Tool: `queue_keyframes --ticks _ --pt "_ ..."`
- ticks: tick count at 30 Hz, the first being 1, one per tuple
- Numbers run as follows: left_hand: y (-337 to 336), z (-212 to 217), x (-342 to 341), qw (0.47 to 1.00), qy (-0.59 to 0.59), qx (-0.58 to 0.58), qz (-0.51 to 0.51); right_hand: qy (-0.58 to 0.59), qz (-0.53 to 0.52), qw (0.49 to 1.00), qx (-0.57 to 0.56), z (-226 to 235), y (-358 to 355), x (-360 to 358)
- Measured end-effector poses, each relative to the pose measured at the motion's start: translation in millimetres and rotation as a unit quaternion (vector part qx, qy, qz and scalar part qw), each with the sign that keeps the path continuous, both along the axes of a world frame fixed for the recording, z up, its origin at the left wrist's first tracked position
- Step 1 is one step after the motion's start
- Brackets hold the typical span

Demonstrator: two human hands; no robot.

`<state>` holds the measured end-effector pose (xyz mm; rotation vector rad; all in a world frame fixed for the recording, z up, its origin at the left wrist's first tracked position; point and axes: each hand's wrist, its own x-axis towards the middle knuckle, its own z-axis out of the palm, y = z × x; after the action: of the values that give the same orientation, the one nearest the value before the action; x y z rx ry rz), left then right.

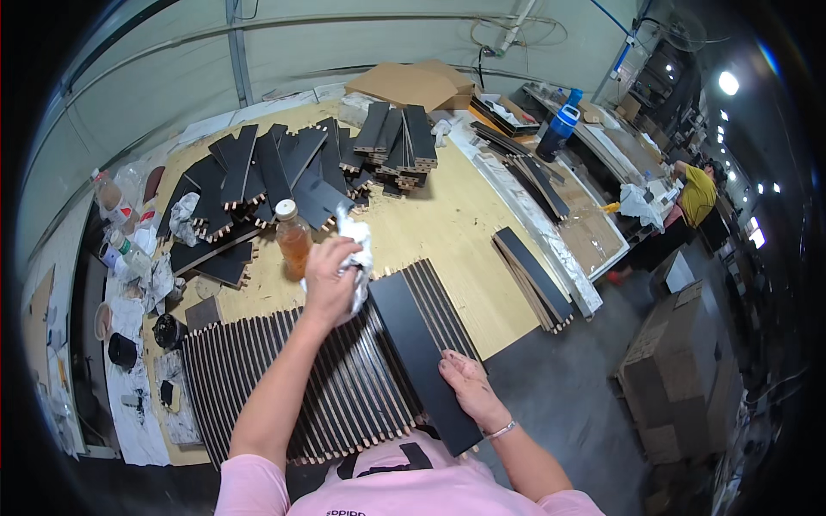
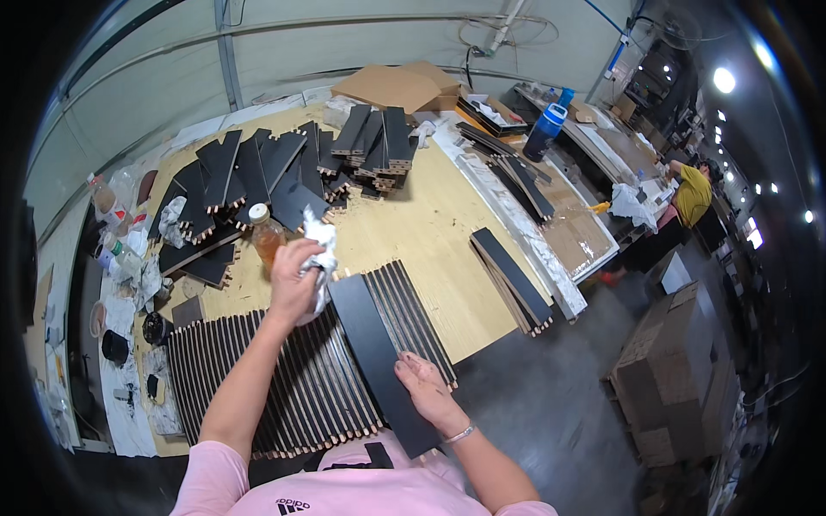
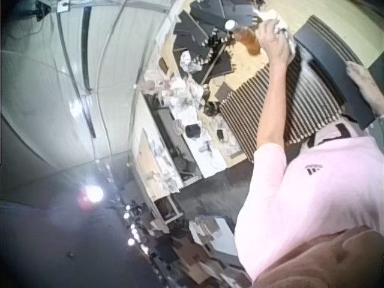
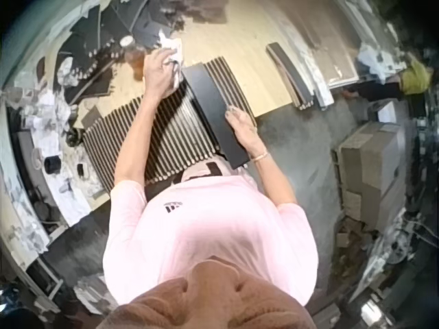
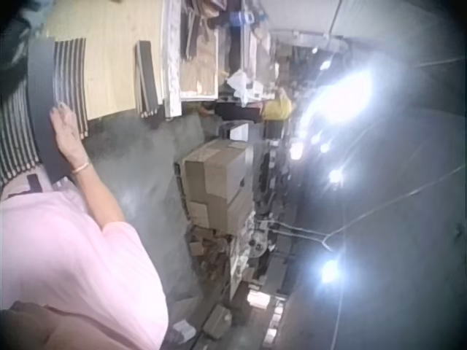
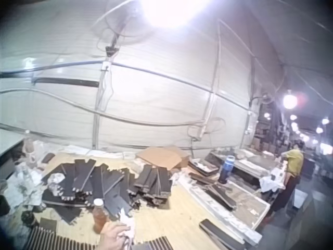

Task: The person touches up and cleans wooden slats by wiping them with a cloth, applying black stain to the edges with an applicator and a sponge, and wiping the pieces down.

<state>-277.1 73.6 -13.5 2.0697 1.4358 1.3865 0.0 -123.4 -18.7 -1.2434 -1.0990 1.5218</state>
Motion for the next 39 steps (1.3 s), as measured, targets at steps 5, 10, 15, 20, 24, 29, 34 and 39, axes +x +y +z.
queue_keyframes --ticks 5,10,15,20,24,29,34,39 --pt "-83.6 7.8 74.5 0.954 0.041 0.153 -0.253 -0.065 -0.124 0.988 0.063 -2.9 32.6 7.7" --pt "-203.1 -17.9 41.8 0.876 0.082 -0.024 -0.474 0.006 -0.294 0.947 0.133 10.5 56.2 34.1" --pt "-201.3 9.8 30.8 0.895 -0.179 -0.323 -0.25 0.02 -0.322 0.938 0.127 8.6 30.3 12.1" --pt "-220.8 -10.0 43.3 0.701 -0.401 -0.512 -0.293 -0.061 -0.202 0.967 0.144 15.4 -10.2 -34.7" --pt "-220.4 -3.3 17.4 0.668 -0.47 -0.507 -0.275 -0.212 0.038 0.976 0.041 8.2 -78.6 11.4" --pt "-224.1 9.1 44.6 0.675 -0.403 -0.536 -0.307 -0.64 -0.039 0.741 0.2 6.5 -94.8 68.9" --pt "-228.9 42.1 124.7 0.733 -0.283 -0.532 -0.316 0.293 -0.082 0.953 0.001 39.4 -43.6 68.8" --pt "-205.7 75.7 187.9 0.933 -0.199 -0.269 -0.129 0.337 -0.151 0.928 0.053 42.3 -4.4 161.3"
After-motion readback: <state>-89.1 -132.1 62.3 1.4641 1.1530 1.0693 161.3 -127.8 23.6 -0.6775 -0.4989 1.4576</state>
